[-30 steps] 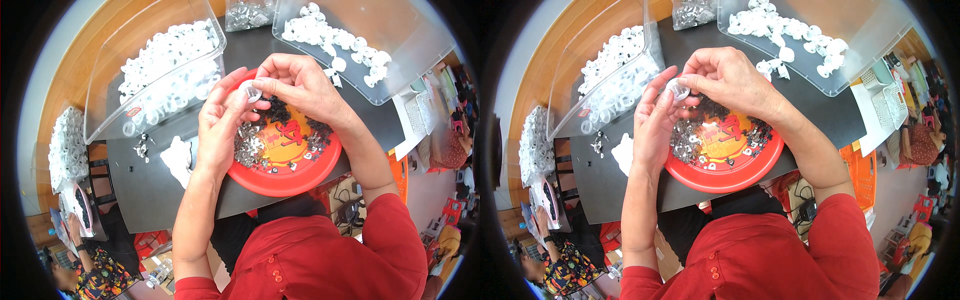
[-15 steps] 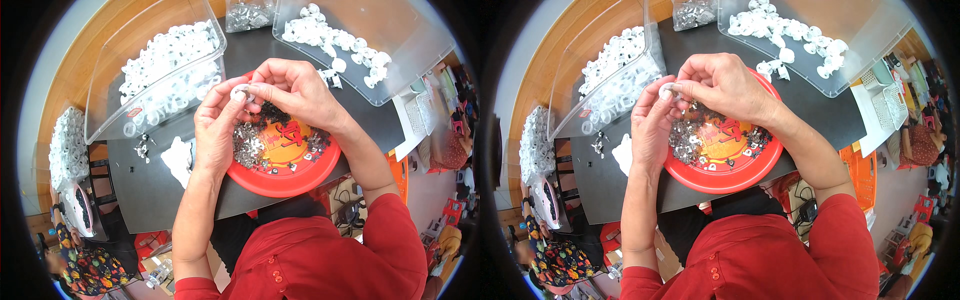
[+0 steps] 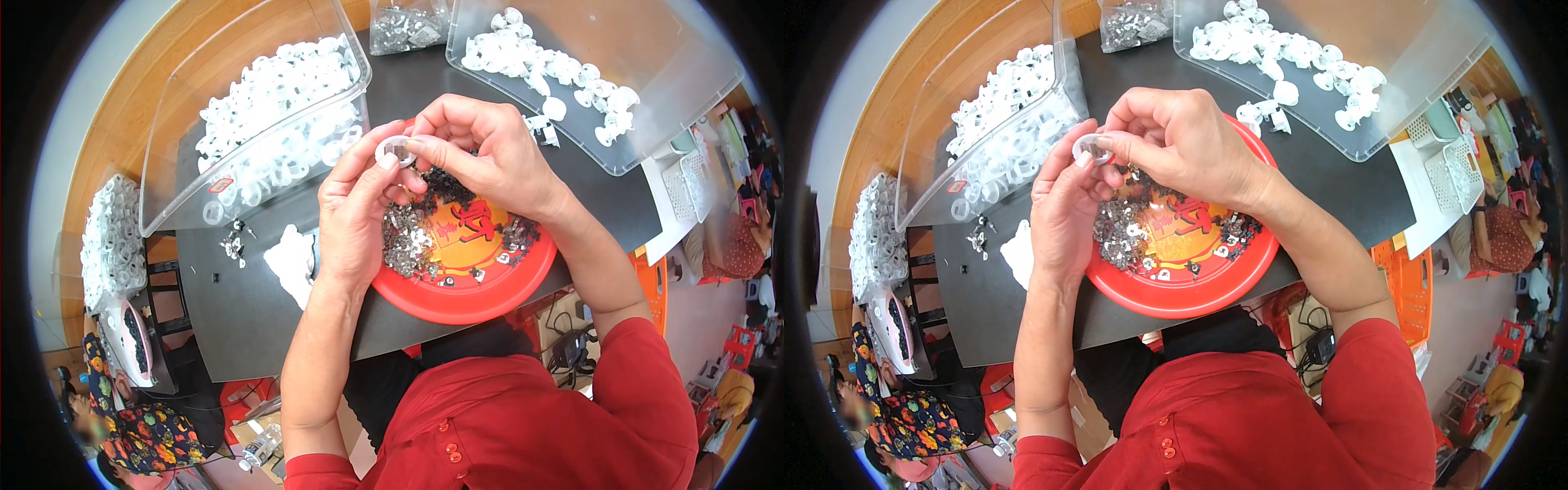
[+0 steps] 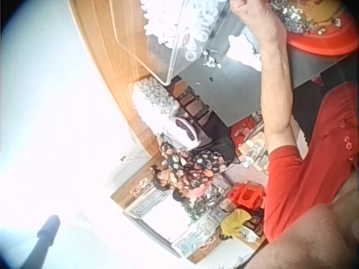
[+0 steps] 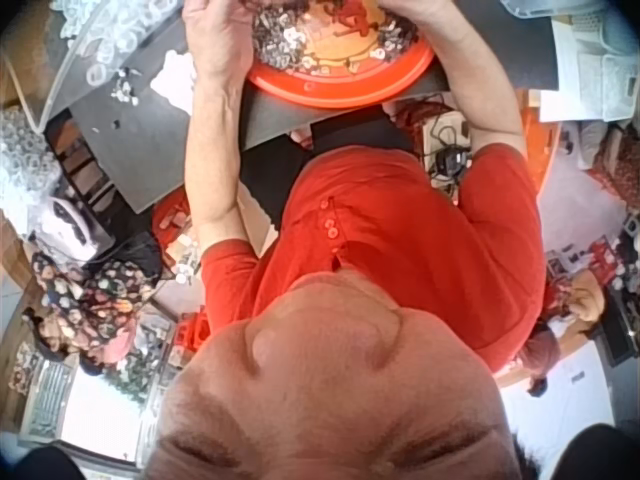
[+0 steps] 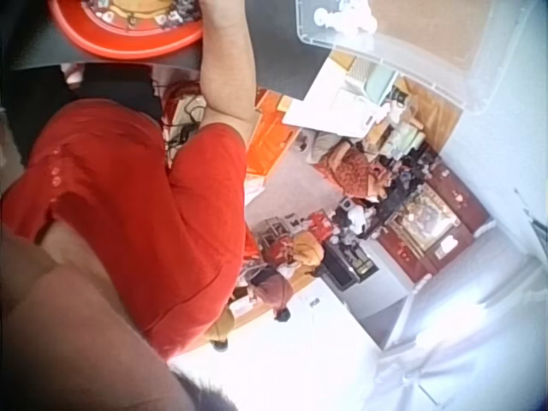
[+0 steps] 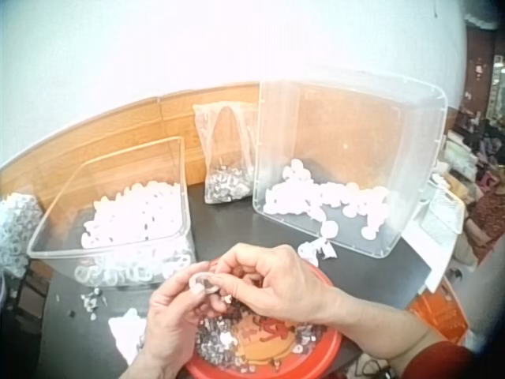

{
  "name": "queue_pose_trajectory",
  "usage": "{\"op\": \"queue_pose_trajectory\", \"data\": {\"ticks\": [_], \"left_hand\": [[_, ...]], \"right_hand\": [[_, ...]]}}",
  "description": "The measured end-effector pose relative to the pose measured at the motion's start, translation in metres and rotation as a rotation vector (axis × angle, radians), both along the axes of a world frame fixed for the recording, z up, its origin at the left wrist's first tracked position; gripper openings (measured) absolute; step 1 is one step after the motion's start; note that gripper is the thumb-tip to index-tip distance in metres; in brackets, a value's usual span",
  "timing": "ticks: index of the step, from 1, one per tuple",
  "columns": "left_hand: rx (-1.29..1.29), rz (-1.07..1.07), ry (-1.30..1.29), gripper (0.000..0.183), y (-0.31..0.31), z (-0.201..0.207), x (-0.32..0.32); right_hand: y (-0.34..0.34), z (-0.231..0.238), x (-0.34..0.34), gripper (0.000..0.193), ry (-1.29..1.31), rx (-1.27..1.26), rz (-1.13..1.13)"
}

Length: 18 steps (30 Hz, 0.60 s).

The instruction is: Sorting and inspecting small plastic and metal components for shoes into a red tray.

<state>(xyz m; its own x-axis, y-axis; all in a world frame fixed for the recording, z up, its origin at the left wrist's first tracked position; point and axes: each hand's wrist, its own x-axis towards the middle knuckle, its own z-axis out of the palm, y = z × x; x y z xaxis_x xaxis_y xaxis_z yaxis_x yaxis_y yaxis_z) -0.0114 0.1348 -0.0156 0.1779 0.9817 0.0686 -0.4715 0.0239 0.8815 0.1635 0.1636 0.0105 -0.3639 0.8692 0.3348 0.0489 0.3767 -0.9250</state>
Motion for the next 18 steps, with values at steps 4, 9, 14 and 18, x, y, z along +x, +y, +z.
{"op": "queue_pose_trajectory", "data": {"ticks": [4, 9, 14, 18], "left_hand": [[-0.032, -0.002, -0.034, 0.034, -0.0005, 0.0036, 0.0003], [-0.023, 0.007, 0.007, 0.038, -0.0009, 0.0029, 0.0019], [-0.023, 0.006, 0.005, 0.037, 0.001, -0.0033, -0.003], [-0.057, 0.0, -0.027, 0.036, 0.0011, 0.0006, -0.0007]], "right_hand": [[-0.0009, 0.0012, 0.0, 0.017, -0.061, 0.067, 0.002], [-0.0022, 0.0012, -0.0015, 0.017, 0.018, -0.037, 0.0], [-0.0031, -0.0008, -0.0021, 0.017, 0.005, 0.048, 0.008], [-0.0021, -0.0015, -0.0011, 0.017, -0.095, 0.1, -0.025]]}}
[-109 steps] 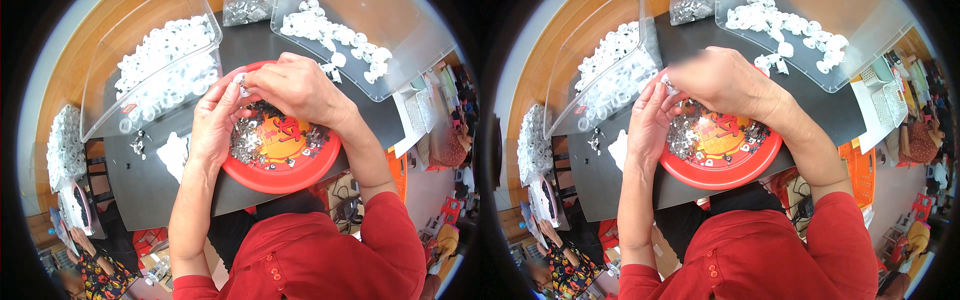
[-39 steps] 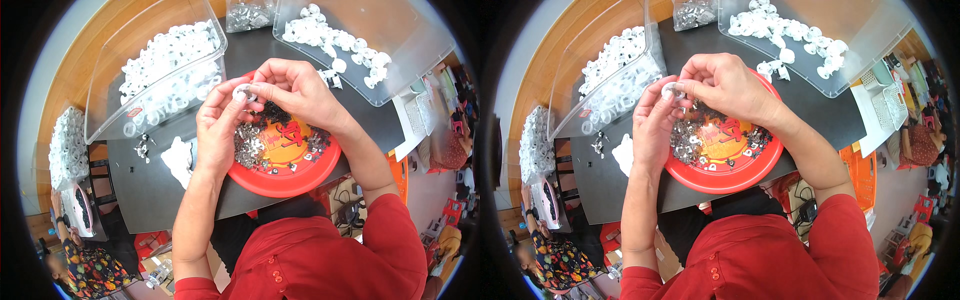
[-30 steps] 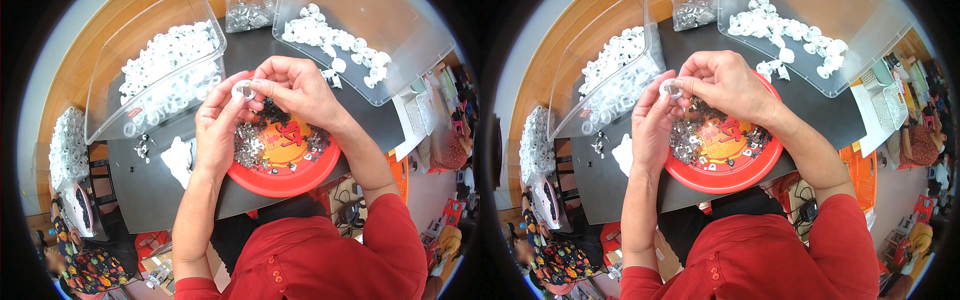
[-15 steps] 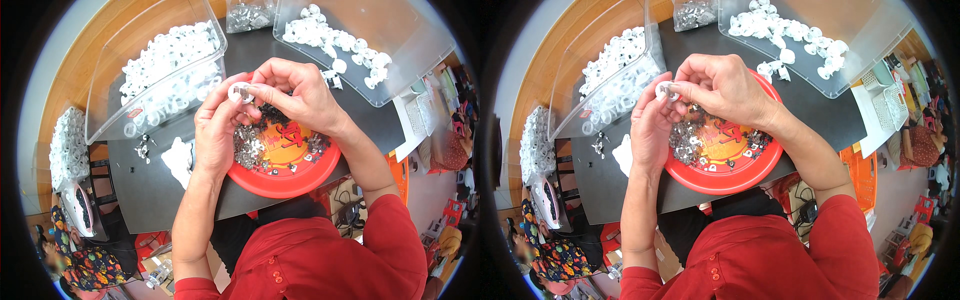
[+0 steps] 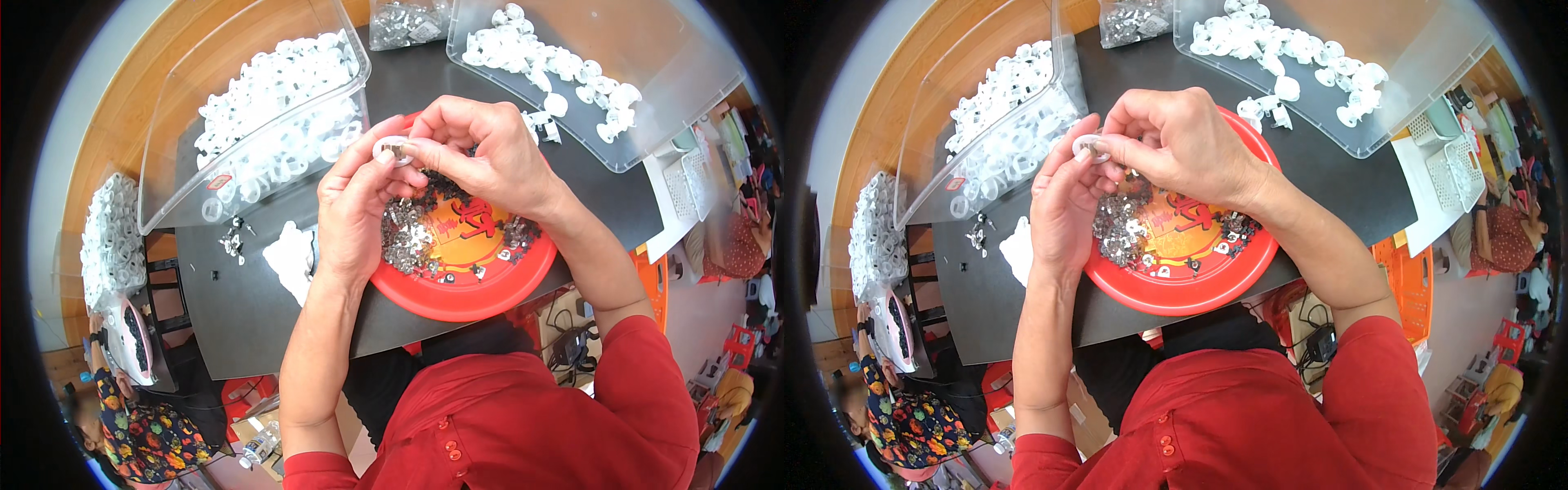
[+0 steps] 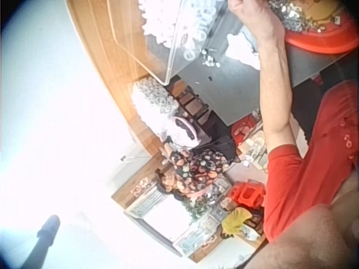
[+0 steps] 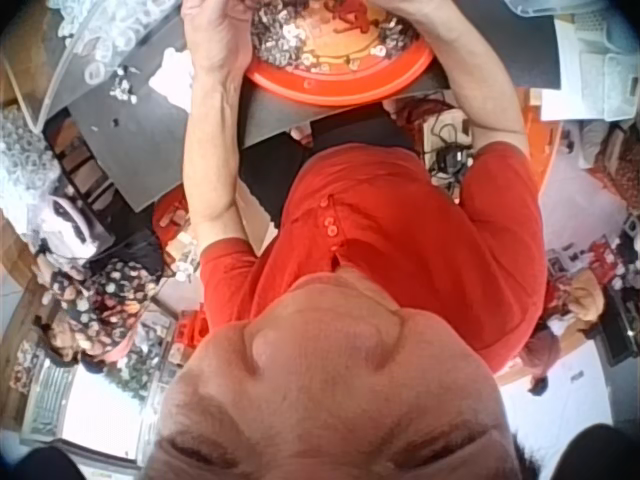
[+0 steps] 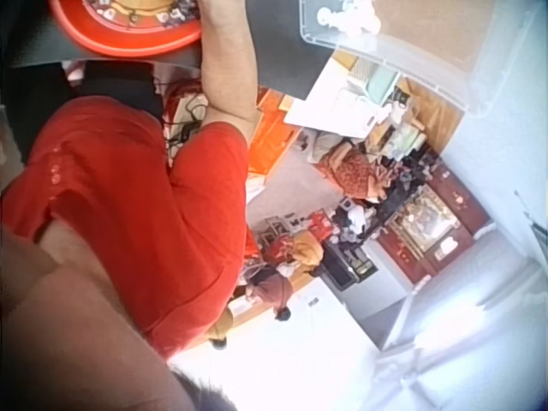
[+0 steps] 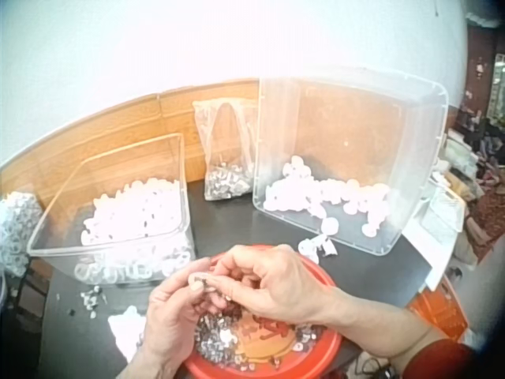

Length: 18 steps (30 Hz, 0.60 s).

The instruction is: Sorting and inspecting small plastic and metal components for shoes into a red tray.

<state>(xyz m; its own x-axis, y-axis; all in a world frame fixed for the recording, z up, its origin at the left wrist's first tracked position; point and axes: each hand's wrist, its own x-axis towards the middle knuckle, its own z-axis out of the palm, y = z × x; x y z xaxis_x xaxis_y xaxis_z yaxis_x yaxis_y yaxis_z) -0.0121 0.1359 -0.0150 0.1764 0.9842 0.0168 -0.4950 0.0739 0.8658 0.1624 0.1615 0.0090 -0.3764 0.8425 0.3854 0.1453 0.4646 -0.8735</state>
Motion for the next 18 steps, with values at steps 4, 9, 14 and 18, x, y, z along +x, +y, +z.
{"op": "queue_pose_trajectory", "data": {"ticks": [4, 9, 14, 18], "left_hand": [[-0.006, -0.006, -0.038, 0.037, 0.0, 0.002, 0.003], [0.021, -0.005, -0.029, 0.039, 0.001, -0.004, -0.002], [0.022, -0.005, -0.012, 0.04, 0.0, -0.003, -0.001], [0.029, 0.072, -0.058, 0.038, 0.0, 0.003, 0.006]], "right_hand": [[0.003, -0.005, 0.0, 0.017, 0.104, -0.04, -0.019], [-0.001, -0.001, -0.002, 0.016, 0.036, -0.051, -0.001], [0.006, -0.003, 0.002, 0.018, 0.046, -0.04, 0.032], [0.018, 0.009, 0.027, 0.025, -0.221, -0.072, -0.019]]}}
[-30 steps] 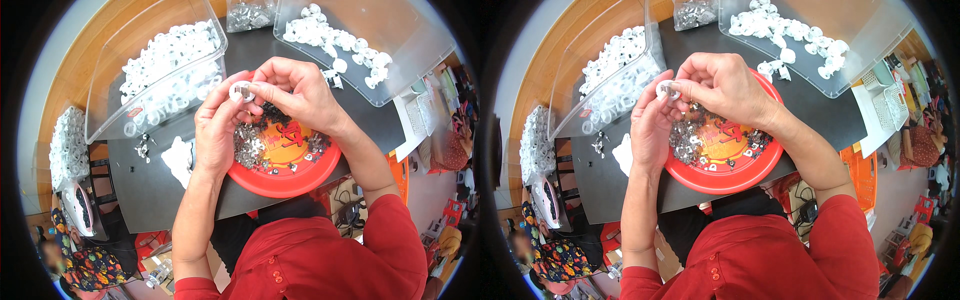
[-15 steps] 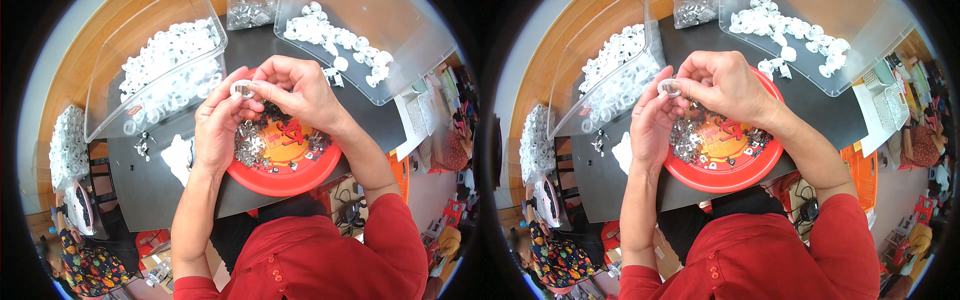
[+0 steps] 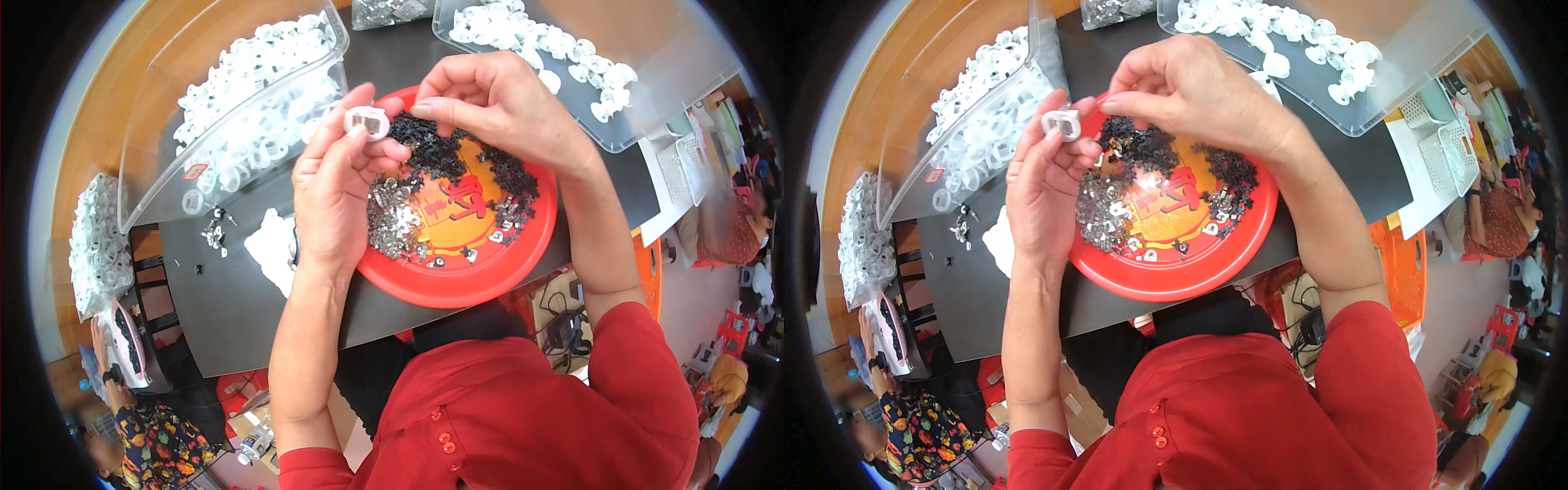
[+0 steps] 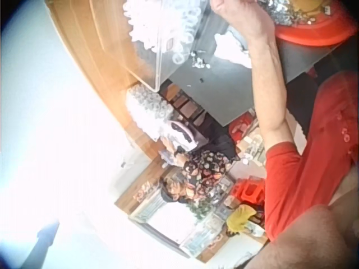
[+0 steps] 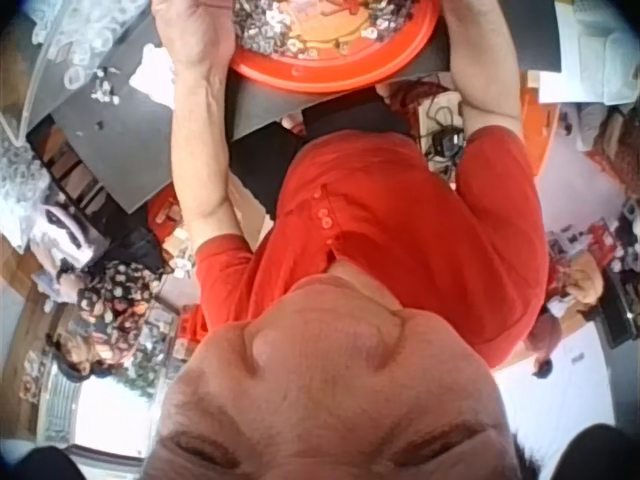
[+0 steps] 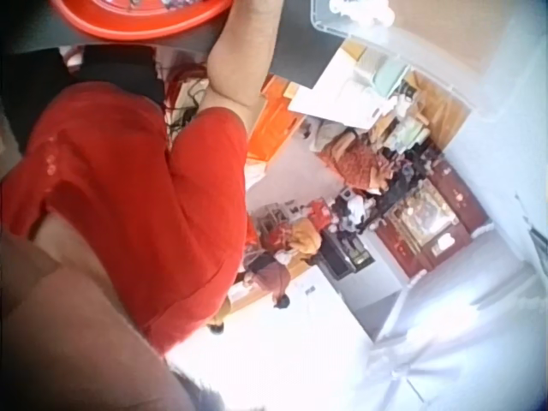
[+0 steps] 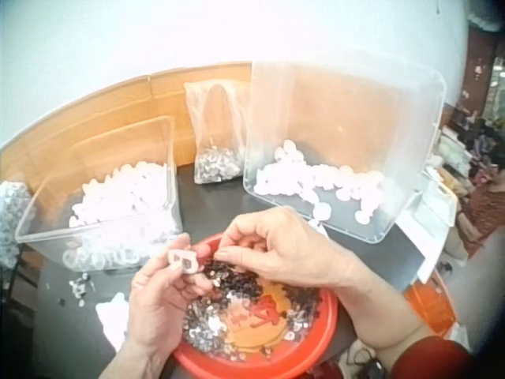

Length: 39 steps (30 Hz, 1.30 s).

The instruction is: Sorting and inspecting small plastic and metal components for shoes into a red tray.

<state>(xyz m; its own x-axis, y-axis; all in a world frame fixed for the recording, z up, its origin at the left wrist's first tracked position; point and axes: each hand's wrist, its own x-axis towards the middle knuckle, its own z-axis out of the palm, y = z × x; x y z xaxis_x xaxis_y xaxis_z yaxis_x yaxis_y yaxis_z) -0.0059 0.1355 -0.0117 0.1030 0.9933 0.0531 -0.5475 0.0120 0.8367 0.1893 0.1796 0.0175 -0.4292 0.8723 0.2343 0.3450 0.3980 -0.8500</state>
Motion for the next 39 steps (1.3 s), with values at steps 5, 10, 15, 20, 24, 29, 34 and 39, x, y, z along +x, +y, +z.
{"op": "queue_pose_trajectory", "data": {"ticks": [5, 10, 15, 20, 24, 29, 34, 39], "left_hand": [[0.022, -0.046, 0.008, 0.039, 0.001, 0.0, -0.003], [-0.001, -0.043, 0.018, 0.038, 0.0, 0.0, -0.003], [-0.006, -0.073, 0.065, 0.033, 0.0, -0.004, -0.004], [0.017, -0.113, 0.121, 0.029, 0.0, -0.003, -0.004], [0.04, -0.094, 0.246, 0.024, -0.001, -0.003, -0.001], [0.058, -0.001, 0.384, 0.015, -0.004, -0.003, 0.003], [0.074, 0.007, 0.418, 0.013, -0.006, -0.005, 0.005], [0.094, 0.036, 0.503, 0.011, -0.006, -0.006, 0.003]], "right_hand": [[0.002, 0.013, 0.021, 0.018, -0.495, 0.094, -0.007], [-0.005, 0.015, 0.029, 0.014, -0.74, 0.028, 0.017], [-0.004, 0.007, 0.025, 0.014, -0.833, 0.041, 0.042], [-0.006, 0.0, 0.017, 0.01, -0.803, 0.11, 0.09], [-0.002, 0.002, 0.012, 0.014, -0.705, 0.088, 0.062], [-0.001, 0.009, 0.009, 0.023, -0.151, -0.113, -0.026], [-0.008, 0.003, -0.003, 0.025, 0.117, -0.197, 0.049], [-0.01, -0.004, -0.008, 0.023, 0.093, -0.133, 0.044]]}}
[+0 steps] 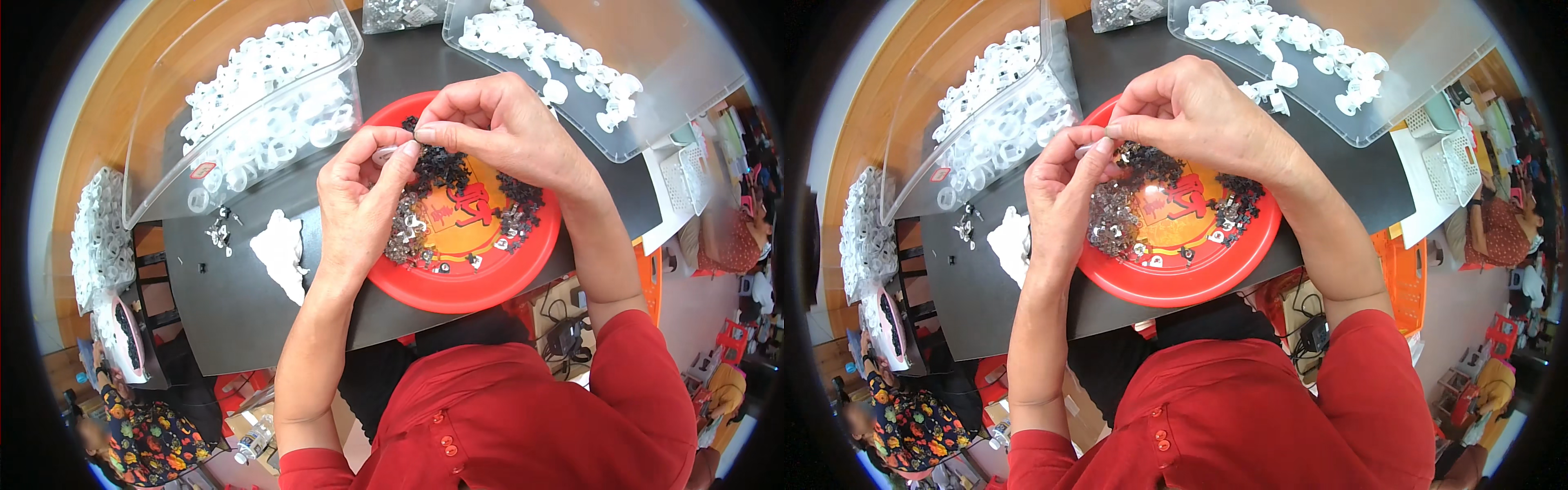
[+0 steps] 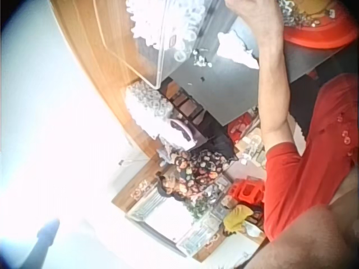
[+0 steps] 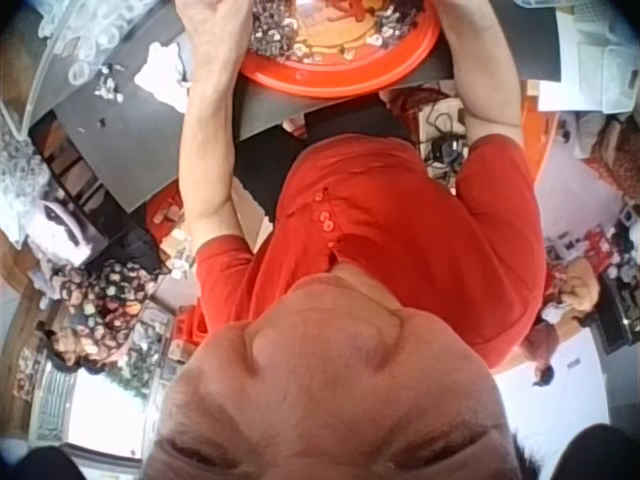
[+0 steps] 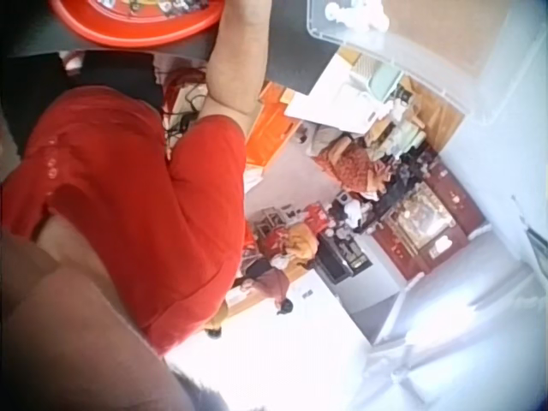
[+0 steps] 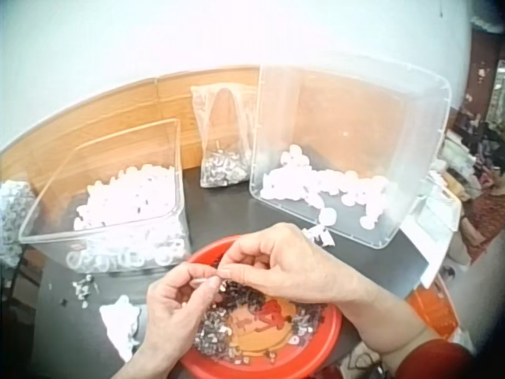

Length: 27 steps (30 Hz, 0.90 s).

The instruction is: Sorting and inspecting small plastic and metal components for shoes into a red tray.

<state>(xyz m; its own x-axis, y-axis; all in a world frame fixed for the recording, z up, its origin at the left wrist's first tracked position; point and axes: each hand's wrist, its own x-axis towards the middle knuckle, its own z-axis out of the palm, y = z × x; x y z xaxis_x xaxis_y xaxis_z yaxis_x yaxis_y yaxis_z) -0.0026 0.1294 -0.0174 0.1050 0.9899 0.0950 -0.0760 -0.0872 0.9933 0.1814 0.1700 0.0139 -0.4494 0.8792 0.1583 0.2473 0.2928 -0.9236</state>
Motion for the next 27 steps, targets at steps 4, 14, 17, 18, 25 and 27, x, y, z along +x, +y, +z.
{"op": "queue_pose_trajectory", "data": {"ticks": [4, 14, 17, 18, 25, 27], "left_hand": [[0.008, 0.015, 0.009, 0.01, 0.001, -0.004, -0.002], [-0.026, -0.03, -0.062, 0.009, 0.002, -0.001, -0.004], [-0.032, -0.033, -0.06, 0.008, 0.001, -0.001, -0.005], [-0.035, -0.03, -0.059, 0.008, 0.001, -0.001, -0.005], [-0.037, -0.041, -0.063, 0.008, 0.002, 0.0, -0.005], [-0.039, -0.042, -0.074, 0.008, 0.002, 0.0, -0.006]], "right_hand": [[-0.005, 0.006, -0.005, 0.018, -0.048, 0.133, -0.011], [-0.002, 0.005, -0.005, 0.011, -0.173, 0.62, 0.027], [0.0, 0.005, -0.003, 0.01, -0.17, 0.63, 0.073], [0.0, 0.005, -0.003, 0.01, -0.17, 0.63, 0.073], [0.002, 0.004, -0.001, 0.011, -0.184, 0.616, 0.107], [0.001, 0.004, -0.002, 0.011, -0.189, 0.604, 0.112]]}}
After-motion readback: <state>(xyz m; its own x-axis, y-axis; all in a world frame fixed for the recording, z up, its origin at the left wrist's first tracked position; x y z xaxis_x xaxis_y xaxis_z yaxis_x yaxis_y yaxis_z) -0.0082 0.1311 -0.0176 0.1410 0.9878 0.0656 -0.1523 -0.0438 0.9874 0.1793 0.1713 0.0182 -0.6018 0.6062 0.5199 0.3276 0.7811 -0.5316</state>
